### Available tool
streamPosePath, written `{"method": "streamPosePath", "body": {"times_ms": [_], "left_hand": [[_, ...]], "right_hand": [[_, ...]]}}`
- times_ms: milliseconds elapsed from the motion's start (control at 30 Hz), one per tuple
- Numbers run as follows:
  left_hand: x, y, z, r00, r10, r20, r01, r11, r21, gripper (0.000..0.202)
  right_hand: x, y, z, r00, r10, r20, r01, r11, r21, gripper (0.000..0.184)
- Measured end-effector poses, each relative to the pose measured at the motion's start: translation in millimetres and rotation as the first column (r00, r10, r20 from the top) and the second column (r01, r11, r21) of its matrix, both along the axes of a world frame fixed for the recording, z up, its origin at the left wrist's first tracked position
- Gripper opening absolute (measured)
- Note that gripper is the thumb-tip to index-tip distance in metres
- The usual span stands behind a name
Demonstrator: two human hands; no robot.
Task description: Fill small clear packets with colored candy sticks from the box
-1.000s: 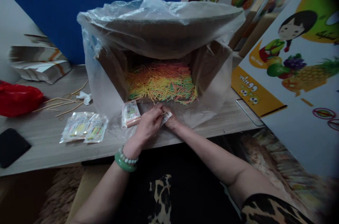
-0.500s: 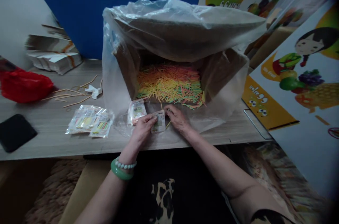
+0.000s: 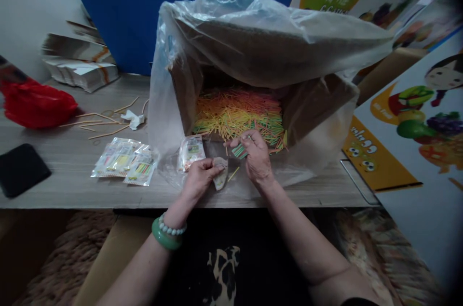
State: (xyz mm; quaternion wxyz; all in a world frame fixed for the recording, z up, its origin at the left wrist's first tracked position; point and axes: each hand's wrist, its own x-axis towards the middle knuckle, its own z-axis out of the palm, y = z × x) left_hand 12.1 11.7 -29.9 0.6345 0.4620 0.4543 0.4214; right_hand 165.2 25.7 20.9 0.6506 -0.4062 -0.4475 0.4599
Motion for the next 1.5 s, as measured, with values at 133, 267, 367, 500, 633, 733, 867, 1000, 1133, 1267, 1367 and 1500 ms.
{"method": "streamPosePath", "body": {"times_ms": [133, 267, 367, 500, 633, 733, 867, 1000, 1133, 1267, 1367, 1500], "left_hand": [[3, -1, 3.8, 0.998, 0.011, -0.062, -0.009, 0.999, 0.043, 0.015], [6, -3, 9.8, 0.997, -0.018, -0.075, 0.023, 0.998, 0.063, 0.017], [5, -4, 15.2, 0.996, -0.023, -0.084, 0.027, 0.998, 0.052, 0.022], [2, -4, 19.4, 0.998, -0.048, -0.049, 0.049, 0.998, 0.028, 0.03], [1, -5, 20.3, 0.997, -0.058, -0.052, 0.06, 0.997, 0.039, 0.034], [3, -6, 21.8, 0.995, -0.069, -0.076, 0.074, 0.995, 0.063, 0.032], [5, 2, 20.0, 0.995, -0.01, -0.096, 0.035, 0.965, 0.261, 0.03], [4, 16, 11.0, 0.996, 0.037, 0.085, -0.064, 0.939, 0.338, 0.022], [1, 18, 7.5, 0.992, 0.067, 0.102, -0.096, 0.945, 0.313, 0.021], [1, 9, 14.1, 0.991, 0.133, 0.022, -0.132, 0.92, 0.369, 0.02], [3, 6, 19.6, 0.99, 0.083, 0.111, -0.112, 0.952, 0.285, 0.029], [5, 2, 25.8, 0.979, -0.037, 0.2, -0.006, 0.978, 0.211, 0.038]], "right_hand": [[-13, -5, 13.1, 0.999, 0.008, -0.049, -0.005, 0.999, 0.054, 0.017], [-27, -10, 19.6, 0.998, 0.052, -0.048, -0.047, 0.993, 0.104, 0.016], [-31, -12, 11.5, 0.998, 0.058, -0.024, -0.056, 0.995, 0.083, 0.017], [-26, -14, -1.8, 0.995, 0.097, -0.018, -0.096, 0.995, 0.022, 0.017], [-18, -17, -6.0, 0.975, 0.207, 0.079, -0.203, 0.977, -0.063, 0.018], [-15, -16, -6.9, 0.948, 0.25, 0.198, -0.238, 0.968, -0.084, 0.019], [-8, -9, -6.3, 0.862, 0.3, 0.409, -0.3, 0.952, -0.066, 0.027], [12, -4, -3.6, 0.839, 0.322, 0.439, -0.327, 0.943, -0.065, 0.039], [26, -7, -12.0, 0.895, 0.226, 0.384, -0.22, 0.974, -0.059, 0.035], [23, -12, -25.9, 0.897, 0.123, 0.424, -0.112, 0.992, -0.05, 0.01], [19, -14, -27.0, 0.922, 0.092, 0.376, -0.082, 0.996, -0.044, 0.011], [18, -19, -20.9, 0.916, 0.129, 0.381, -0.128, 0.991, -0.03, 0.008]]}}
